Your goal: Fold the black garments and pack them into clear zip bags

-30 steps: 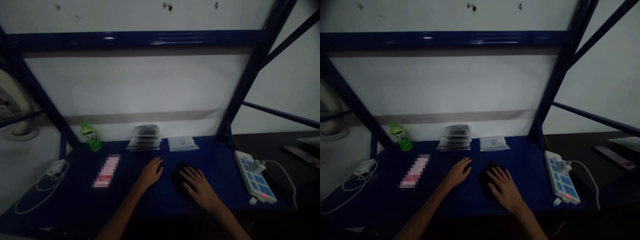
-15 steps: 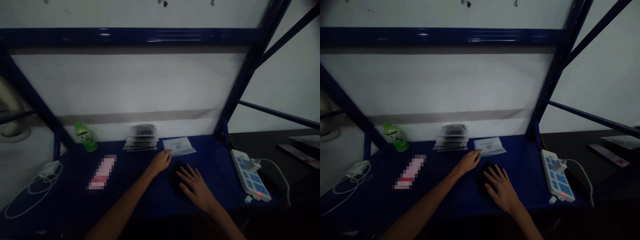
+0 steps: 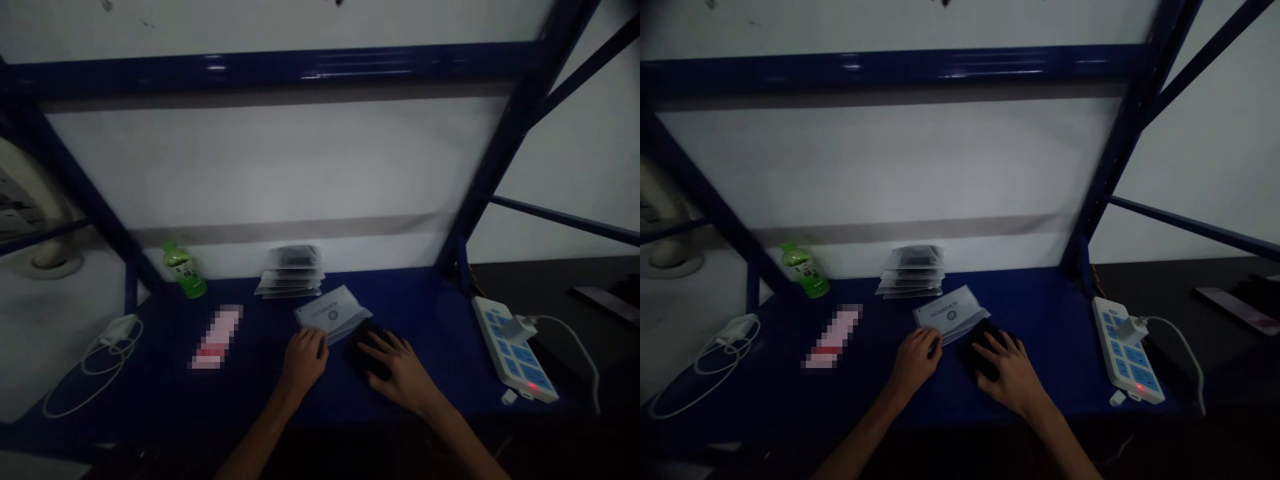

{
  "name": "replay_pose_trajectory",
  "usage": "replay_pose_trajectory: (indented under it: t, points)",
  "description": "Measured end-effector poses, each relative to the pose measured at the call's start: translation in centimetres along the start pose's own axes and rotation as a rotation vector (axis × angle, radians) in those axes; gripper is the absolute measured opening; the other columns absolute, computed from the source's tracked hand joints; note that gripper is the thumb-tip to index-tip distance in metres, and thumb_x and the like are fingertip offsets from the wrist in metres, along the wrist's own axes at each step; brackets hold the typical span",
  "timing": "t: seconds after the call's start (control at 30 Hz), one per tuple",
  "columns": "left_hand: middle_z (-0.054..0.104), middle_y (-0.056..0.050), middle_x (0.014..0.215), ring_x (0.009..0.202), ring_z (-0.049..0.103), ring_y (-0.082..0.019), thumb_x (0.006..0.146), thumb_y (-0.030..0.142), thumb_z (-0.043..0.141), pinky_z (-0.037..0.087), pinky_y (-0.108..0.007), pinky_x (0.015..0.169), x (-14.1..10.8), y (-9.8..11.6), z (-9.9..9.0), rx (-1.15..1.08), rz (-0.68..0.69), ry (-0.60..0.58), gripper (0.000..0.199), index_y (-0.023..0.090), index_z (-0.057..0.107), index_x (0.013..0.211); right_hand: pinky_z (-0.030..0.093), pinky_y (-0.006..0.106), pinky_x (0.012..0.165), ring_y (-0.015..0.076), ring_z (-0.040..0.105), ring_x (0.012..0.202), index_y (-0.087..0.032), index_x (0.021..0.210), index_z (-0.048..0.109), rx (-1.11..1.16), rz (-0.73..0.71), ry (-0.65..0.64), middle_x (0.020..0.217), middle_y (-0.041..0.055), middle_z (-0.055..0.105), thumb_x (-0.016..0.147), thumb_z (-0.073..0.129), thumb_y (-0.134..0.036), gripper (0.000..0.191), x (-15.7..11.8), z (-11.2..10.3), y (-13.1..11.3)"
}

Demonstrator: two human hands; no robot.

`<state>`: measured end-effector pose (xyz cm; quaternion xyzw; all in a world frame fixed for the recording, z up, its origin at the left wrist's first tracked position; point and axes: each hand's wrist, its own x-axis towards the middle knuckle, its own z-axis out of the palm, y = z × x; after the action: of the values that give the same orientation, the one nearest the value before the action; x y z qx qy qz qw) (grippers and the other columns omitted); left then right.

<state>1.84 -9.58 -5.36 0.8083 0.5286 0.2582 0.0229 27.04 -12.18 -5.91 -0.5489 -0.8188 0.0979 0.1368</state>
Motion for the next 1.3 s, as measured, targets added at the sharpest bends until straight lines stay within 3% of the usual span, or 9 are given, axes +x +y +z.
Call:
replay_pose_trajectory:
  t: [0.1,0.27,0.4,0.57,0.7,0.83,0.93,1.1,1.3]
  points:
    - [0.07,-0.004,0.101,0.096,0.062,-0.022,0.092,0.01,0.046,0.049,-0.036,0.082,0.1,-0.2,0.2,0.004,0.033,-0.011,0.029,0.025,0.063,0.11,0.031,0.064,0.107,0.0382,0.036,0.139,-0.039,0.137,0.054,0.0,-0.021,0.03,0.147,0.001,0.048,0.086,0.057,-0.041,0.05,-0.3,0.8,-0.3]
    - [0.068,-0.004,0.104,0.099,0.061,-0.022,0.088,0.006,0.049,0.049,-0.036,0.082,-0.1,-0.3,0.2,0.039,0.065,-0.05,0.035,0.027,0.07,0.107,0.037,0.059,0.105,0.0342,0.048,0.132,-0.032,0.133,0.058,0.005,-0.057,0.123,0.14,0.0049,0.057,0.09,0.054,-0.037,0.043,-0.7,1.9,-0.9]
    - [0.067,-0.004,0.11,0.102,0.06,-0.022,0.088,0.006,0.049,0.047,-0.037,0.084,-0.1,-0.4,0.3,0.017,0.083,-0.032,0.04,0.026,0.067,0.117,0.043,0.051,0.101,0.0302,0.056,0.123,-0.026,0.131,0.06,0.008,-0.087,0.22,0.133,0.0076,0.062,0.091,0.054,-0.031,0.04,-0.9,1.9,-1.0]
    - [0.067,-0.004,0.113,0.105,0.06,-0.022,0.085,0.003,0.052,0.046,-0.038,0.085,0.0,-0.5,0.3,-0.008,0.105,-0.014,0.043,0.026,0.065,0.12,0.042,0.05,0.101,0.0285,0.055,0.123,-0.023,0.131,0.058,0.007,-0.253,0.295,0.134,0.0097,0.061,0.091,0.055,-0.024,0.04,-0.8,1.5,-2.4]
    - [0.067,-0.004,0.112,0.101,0.062,-0.022,0.081,0.0,0.054,0.047,-0.036,0.083,-0.1,-0.6,0.0,-0.071,0.142,-0.034,0.044,0.025,0.066,0.116,0.039,0.051,0.104,0.0285,0.053,0.124,-0.023,0.129,0.06,0.074,-0.368,0.226,0.133,0.0087,0.062,0.088,0.058,-0.022,0.041,0.9,1.1,-3.6]
    - [0.067,-0.004,0.11,0.099,0.063,-0.022,0.075,-0.004,0.052,0.049,-0.034,0.084,-0.1,-0.9,0.4,-0.146,0.127,-0.018,0.051,0.026,0.067,0.114,0.034,0.051,0.11,0.0298,0.043,0.134,-0.023,0.124,0.064,0.161,-0.381,0.103,0.13,0.0072,0.064,0.085,0.059,-0.025,0.039,2.9,0.3,-3.3]
    - [0.067,-0.003,0.108,0.098,0.064,-0.02,0.08,-0.002,0.05,0.05,-0.032,0.085,-0.1,-1.0,0.9,-0.218,0.101,0.022,0.046,0.025,0.065,0.113,0.028,0.053,0.113,0.0314,0.037,0.138,-0.024,0.132,0.06,0.179,-0.32,0.003,0.139,0.0085,0.058,0.084,0.06,-0.032,0.048,3.6,-0.2,-2.7]
    - [0.064,-0.003,0.092,0.084,0.065,-0.018,0.088,0.006,0.046,0.051,-0.028,0.071,-0.1,-0.8,0.9,-0.247,-0.014,0.142,0.022,0.022,0.057,0.099,0.024,0.057,0.113,0.0387,0.026,0.143,-0.029,0.148,0.041,0.072,-0.198,-0.15,0.153,0.0084,0.04,0.085,0.057,-0.047,0.067,4.2,-0.8,-3.0]
    - [0.062,-0.002,0.09,0.082,0.065,-0.017,0.089,0.011,0.046,0.052,-0.027,0.072,-0.2,-1.0,0.9,-0.271,0.042,0.197,0.018,0.023,0.052,0.101,0.037,0.052,0.101,0.0378,0.038,0.133,-0.034,0.149,0.037,-0.069,-0.106,-0.18,0.155,0.003,0.039,0.091,0.045,-0.047,0.06,6.0,-1.7,-5.0]
